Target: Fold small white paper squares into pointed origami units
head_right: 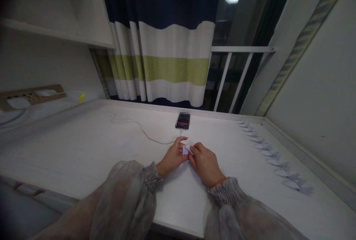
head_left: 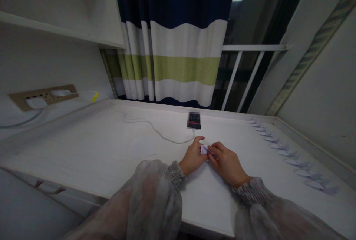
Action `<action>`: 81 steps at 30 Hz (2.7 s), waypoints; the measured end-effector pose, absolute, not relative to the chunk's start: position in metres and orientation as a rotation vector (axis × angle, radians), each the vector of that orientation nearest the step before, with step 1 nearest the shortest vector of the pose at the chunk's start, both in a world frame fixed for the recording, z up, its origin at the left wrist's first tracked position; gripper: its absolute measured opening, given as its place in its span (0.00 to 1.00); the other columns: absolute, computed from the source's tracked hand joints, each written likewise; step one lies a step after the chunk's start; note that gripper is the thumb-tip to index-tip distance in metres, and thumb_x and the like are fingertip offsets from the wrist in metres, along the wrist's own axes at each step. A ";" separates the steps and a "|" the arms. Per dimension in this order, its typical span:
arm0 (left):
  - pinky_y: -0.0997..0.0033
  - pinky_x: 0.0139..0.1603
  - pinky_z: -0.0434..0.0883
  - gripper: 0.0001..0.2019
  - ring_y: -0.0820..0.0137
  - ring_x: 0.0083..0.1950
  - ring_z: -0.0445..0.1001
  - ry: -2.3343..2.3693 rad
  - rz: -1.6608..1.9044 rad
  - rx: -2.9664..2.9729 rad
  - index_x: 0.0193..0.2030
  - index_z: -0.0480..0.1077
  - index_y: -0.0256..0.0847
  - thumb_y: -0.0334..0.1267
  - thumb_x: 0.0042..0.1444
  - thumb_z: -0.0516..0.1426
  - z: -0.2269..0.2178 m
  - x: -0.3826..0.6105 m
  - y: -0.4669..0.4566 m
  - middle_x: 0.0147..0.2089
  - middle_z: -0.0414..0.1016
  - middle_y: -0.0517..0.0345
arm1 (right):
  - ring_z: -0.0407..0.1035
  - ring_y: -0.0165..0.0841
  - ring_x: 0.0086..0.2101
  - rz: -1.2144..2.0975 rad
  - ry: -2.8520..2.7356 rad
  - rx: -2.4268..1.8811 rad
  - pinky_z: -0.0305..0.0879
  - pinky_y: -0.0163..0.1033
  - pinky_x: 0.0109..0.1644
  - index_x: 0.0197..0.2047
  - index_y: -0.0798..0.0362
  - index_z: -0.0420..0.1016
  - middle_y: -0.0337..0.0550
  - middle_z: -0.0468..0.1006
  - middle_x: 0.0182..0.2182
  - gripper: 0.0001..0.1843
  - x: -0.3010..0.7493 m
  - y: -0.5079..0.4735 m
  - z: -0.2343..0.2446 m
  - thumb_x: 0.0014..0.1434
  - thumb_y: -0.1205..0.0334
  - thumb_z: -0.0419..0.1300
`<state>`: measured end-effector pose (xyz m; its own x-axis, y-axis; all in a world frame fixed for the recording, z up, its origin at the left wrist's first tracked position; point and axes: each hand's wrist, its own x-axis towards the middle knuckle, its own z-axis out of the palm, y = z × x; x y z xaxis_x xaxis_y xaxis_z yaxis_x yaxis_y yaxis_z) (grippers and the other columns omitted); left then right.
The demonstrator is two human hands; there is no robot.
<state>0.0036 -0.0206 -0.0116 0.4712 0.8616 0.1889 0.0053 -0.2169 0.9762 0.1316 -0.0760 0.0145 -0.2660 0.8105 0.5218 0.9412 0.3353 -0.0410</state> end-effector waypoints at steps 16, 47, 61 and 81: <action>0.77 0.30 0.60 0.23 0.76 0.28 0.64 0.725 0.909 1.613 0.45 0.57 0.38 0.28 0.41 0.57 -0.009 0.004 -0.025 0.28 0.66 0.64 | 0.67 0.31 0.28 -0.226 -1.943 -1.520 0.62 0.35 0.31 0.33 0.55 0.73 0.44 0.71 0.29 0.12 0.131 -0.071 0.008 0.55 0.65 0.49; 0.77 0.28 0.58 0.19 0.78 0.26 0.61 0.649 0.879 1.326 0.34 0.67 0.34 0.46 0.39 0.60 0.003 0.001 -0.024 0.26 0.65 0.62 | 0.65 0.32 0.31 0.530 -1.553 -1.243 0.61 0.36 0.36 0.27 0.54 0.70 0.40 0.71 0.26 0.05 0.138 -0.066 0.014 0.47 0.64 0.54; 0.79 0.23 0.56 0.18 0.81 0.21 0.58 0.709 0.948 1.432 0.32 0.68 0.34 0.44 0.37 0.62 0.005 -0.001 -0.025 0.22 0.64 0.65 | 0.58 0.27 0.20 0.797 -1.338 -1.271 0.52 0.32 0.22 0.28 0.55 0.70 0.36 0.67 0.19 0.10 0.135 -0.070 0.019 0.44 0.58 0.56; 0.82 0.17 0.56 0.15 0.82 0.17 0.60 0.709 1.035 1.254 0.26 0.68 0.32 0.37 0.30 0.65 0.009 -0.003 -0.023 0.19 0.67 0.64 | 0.65 0.34 0.34 0.390 -1.517 -1.206 0.61 0.41 0.42 0.31 0.52 0.71 0.42 0.72 0.30 0.08 0.138 -0.068 0.015 0.48 0.57 0.59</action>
<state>-0.0025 -0.0230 0.0092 0.3988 0.9111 0.1045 -0.2321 -0.0100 0.9727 0.1377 -0.0683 0.0153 0.1240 0.8342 0.5374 0.4721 0.4267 -0.7714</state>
